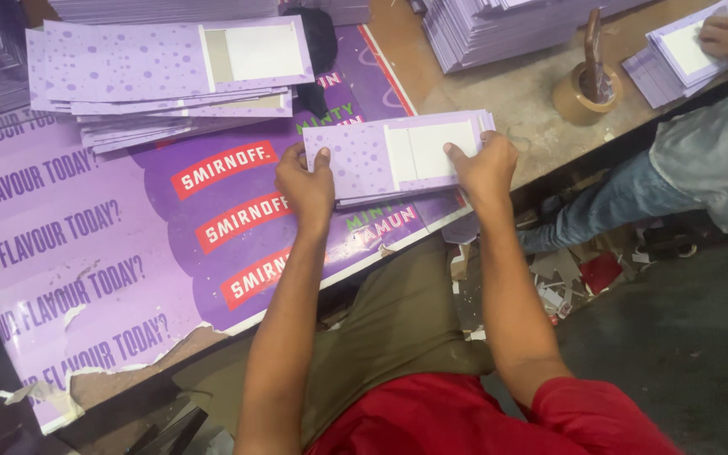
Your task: The person repeatedly folds small purple printed paper sheets by hand on a cluttered workbench. They pick up each sheet, fold it in half, and place it into a growing stack on the right side of the table.
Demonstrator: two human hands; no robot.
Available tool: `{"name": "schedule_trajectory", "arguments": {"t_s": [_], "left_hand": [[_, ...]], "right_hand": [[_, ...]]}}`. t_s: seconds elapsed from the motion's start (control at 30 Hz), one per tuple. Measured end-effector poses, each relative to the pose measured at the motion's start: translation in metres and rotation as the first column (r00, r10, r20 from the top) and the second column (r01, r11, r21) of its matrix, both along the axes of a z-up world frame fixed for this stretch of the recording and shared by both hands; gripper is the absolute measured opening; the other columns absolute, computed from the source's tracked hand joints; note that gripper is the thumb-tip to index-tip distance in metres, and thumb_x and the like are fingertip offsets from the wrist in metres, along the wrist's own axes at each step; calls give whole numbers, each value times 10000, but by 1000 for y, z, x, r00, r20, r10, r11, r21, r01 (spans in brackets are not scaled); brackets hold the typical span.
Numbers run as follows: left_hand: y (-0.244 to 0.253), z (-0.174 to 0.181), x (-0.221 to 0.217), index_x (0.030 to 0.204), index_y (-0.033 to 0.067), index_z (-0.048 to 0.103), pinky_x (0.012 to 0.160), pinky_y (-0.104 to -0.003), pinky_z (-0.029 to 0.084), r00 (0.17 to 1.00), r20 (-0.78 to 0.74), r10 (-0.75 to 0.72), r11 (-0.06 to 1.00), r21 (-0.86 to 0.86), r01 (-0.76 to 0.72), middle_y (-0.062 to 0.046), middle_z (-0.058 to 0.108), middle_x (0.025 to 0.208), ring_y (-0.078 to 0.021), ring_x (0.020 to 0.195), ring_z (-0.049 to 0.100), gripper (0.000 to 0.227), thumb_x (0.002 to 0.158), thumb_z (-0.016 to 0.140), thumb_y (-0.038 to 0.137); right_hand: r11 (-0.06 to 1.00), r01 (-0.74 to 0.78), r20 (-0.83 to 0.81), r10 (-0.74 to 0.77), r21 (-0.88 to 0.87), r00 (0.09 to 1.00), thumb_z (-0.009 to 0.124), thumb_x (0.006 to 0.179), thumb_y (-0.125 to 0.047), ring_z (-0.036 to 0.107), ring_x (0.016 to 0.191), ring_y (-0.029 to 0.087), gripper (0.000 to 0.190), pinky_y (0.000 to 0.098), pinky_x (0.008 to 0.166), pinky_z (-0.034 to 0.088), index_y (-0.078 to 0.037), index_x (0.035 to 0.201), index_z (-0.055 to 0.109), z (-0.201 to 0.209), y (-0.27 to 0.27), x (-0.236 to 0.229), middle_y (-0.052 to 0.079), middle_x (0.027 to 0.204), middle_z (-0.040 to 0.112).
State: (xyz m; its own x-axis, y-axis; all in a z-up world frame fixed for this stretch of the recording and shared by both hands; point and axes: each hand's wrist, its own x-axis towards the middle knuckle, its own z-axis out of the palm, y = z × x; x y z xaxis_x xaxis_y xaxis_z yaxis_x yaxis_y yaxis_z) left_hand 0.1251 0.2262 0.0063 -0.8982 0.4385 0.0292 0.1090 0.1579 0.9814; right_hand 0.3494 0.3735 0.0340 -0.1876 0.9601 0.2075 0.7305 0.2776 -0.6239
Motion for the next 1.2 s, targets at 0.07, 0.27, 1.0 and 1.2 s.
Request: {"name": "schedule_trajectory", "arguments": {"t_s": [0.07,0.27,1.0,1.2], "left_hand": [[2,-4,0,1137,-90,679,713,-338,570,1000,-10,-4,1000,28,5,-165,773,856,-216,762,762,333,860,756,79],[2,-14,-4,1182,-88,630,712,-347,563,999,14,-51,997,55,50,-166,760,888,-220,775,748,358,885,741,78],[-4,-14,-12,1199,-53,641,840,-361,564,978,98,-184,952,264,153,-174,767,1017,-252,931,763,280,933,643,32],[-6,-16,-9,1253,-54,627,899,-343,540,948,184,-260,915,359,182,-165,753,1086,-223,998,732,300,963,581,10]], "right_hand": [[995,20,-2,-20,-97,1000,885,731,-307,746,820,395,483,463,784,562,102,934,728,-11,13,4,268,883,734],[990,139,100,-138,-4,985,850,778,-433,697,944,439,633,473,848,543,131,1009,677,-52,60,4,322,980,704],[659,-433,-380,233,-615,895,605,889,-650,565,1358,389,889,497,1110,460,21,1460,489,78,26,-24,277,1492,557],[262,-894,-930,-61,-365,362,502,869,-816,319,1530,472,1144,718,1155,307,-57,1662,181,33,5,-1,260,1683,256]]}}
